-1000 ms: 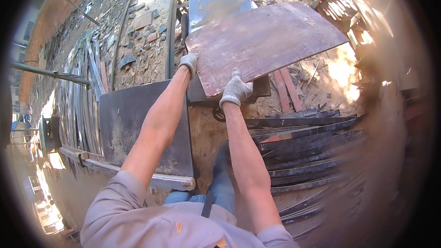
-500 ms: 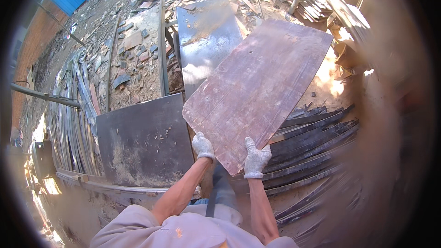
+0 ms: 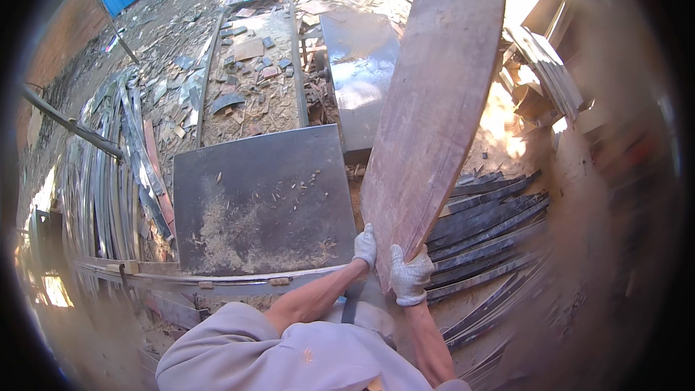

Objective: The person uses a table saw to cut large wooden panels into smaller pieces. They position each panel, feed it through the saw, and stack the cut pieces on the floor.

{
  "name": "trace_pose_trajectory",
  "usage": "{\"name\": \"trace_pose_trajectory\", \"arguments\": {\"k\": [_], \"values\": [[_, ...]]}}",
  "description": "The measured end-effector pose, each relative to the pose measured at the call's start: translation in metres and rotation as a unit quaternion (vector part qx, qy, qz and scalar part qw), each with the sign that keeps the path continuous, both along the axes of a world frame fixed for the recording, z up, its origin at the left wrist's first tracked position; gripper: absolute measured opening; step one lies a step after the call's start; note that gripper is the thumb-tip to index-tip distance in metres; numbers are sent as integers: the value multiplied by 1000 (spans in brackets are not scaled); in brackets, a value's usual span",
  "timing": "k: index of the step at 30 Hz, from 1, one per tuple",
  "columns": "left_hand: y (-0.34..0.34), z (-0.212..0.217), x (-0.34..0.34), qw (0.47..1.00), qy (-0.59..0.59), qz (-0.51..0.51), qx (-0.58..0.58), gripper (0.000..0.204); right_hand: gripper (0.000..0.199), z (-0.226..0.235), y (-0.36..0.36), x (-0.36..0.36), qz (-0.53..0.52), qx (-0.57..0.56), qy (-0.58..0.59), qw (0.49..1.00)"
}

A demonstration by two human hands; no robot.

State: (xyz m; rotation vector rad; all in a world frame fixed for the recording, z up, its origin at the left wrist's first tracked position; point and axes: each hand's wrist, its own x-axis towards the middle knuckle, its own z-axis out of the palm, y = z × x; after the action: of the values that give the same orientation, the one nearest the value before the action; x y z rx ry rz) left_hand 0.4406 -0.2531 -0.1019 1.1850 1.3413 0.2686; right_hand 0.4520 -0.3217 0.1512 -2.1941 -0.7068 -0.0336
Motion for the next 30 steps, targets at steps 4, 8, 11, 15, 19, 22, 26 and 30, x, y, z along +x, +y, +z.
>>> {"name": "trace_pose_trajectory", "arguments": {"k": [4, 8, 11, 15, 19, 22, 26, 30], "values": [[-8, -13, -62, 988, -72, -103, 86, 74, 36, -8, -10, -44, 219, -74, -80, 970], [82, 161, -140, 758, -521, 150, -361, 43, 42, 33, -18, -36, 369, -193, -300, 858], [103, 151, -250, 690, -602, 162, -369, 45, 32, 72, 5, -25, 501, -245, -445, 700], [120, 198, -307, 730, -630, 171, -204, 50, 39, 75, 31, -6, 563, -259, -429, 657], [190, 136, -300, 810, -443, 348, -167, 29, 40, 35, 57, -9, 610, -203, -357, 677], [187, 132, -299, 828, -371, 399, -135, 20, 40, -8, 59, 3, 591, -190, -378, 687], [146, 103, -342, 766, -371, 494, -179, 25, 108, -20, 91, 0, 478, -223, -311, 790], [168, 98, -399, 740, -366, 539, -167, 19, 81, -96, 103, 1, 286, -224, 84, 928]]}}
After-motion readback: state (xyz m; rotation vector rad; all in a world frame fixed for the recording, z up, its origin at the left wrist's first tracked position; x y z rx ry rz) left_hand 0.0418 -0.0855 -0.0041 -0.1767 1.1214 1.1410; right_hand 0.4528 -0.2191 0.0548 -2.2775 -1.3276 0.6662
